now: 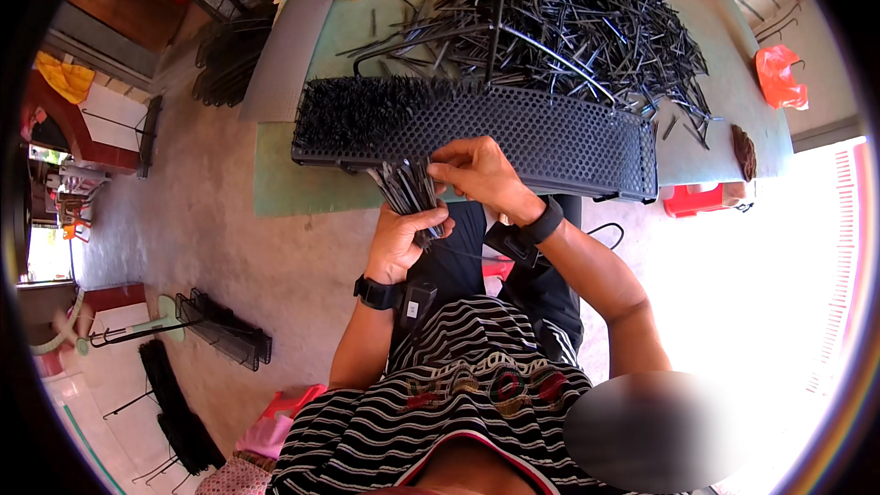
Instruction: The person assembles long black plastic strips into a perforated metal base, picking up strips from a pile on the table and inserting them one at a time into the holes by hand.
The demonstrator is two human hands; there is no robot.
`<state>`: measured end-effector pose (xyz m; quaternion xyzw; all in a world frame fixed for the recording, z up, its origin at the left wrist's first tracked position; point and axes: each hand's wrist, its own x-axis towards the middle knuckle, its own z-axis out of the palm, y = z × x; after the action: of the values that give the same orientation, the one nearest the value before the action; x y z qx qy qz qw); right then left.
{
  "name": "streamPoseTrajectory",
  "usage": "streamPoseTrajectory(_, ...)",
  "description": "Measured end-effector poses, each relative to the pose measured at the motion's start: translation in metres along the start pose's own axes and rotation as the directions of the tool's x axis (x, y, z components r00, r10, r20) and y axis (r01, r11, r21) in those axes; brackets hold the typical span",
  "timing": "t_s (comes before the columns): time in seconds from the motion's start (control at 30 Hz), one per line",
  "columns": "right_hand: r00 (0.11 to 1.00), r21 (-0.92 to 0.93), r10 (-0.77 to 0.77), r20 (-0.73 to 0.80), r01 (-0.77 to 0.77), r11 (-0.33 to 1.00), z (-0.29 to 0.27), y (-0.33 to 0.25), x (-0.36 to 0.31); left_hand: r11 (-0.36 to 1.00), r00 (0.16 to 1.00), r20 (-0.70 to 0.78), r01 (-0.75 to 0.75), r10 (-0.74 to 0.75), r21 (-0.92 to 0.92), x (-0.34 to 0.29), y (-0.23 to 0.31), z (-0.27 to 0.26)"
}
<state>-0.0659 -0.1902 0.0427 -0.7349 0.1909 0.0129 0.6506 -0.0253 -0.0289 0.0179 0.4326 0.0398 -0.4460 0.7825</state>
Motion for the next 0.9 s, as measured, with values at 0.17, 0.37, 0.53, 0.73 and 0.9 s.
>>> streamPoseTrajectory(0.17,0.995,0.113,0.099,-0.025,-0.095,0.989,-0.001,-0.007,0.007,0.993,1.0,-0.005,0.002,-0.001,0.115,0.008,0.001,-0.01)
streamPoseTrajectory(0.37,0.994,0.003,0.01,-0.106,-0.009,1.0,0.003,0.006,0.014,0.998,0.999,-0.05,0.022,-0.02,0.052,0.013,0.003,-0.001)
streamPoseTrajectory(0.53,0.989,0.194,0.066,-0.136,-0.038,0.98,0.005,0.001,0.016,0.998,0.989,-0.149,-0.015,0.006,-0.06,0.021,-0.001,-0.001)
streamPoseTrajectory(0.73,0.991,0.036,0.091,-0.101,-0.088,0.996,0.006,0.0,0.018,0.998,0.983,-0.174,-0.058,0.056,-0.007,0.021,-0.004,0.001)
streamPoseTrajectory(0.9,0.983,0.0,0.017,-0.184,-0.017,1.0,0.01,0.004,0.019,0.993,0.984,-0.142,-0.107,0.112,0.041,0.023,-0.009,-0.005)
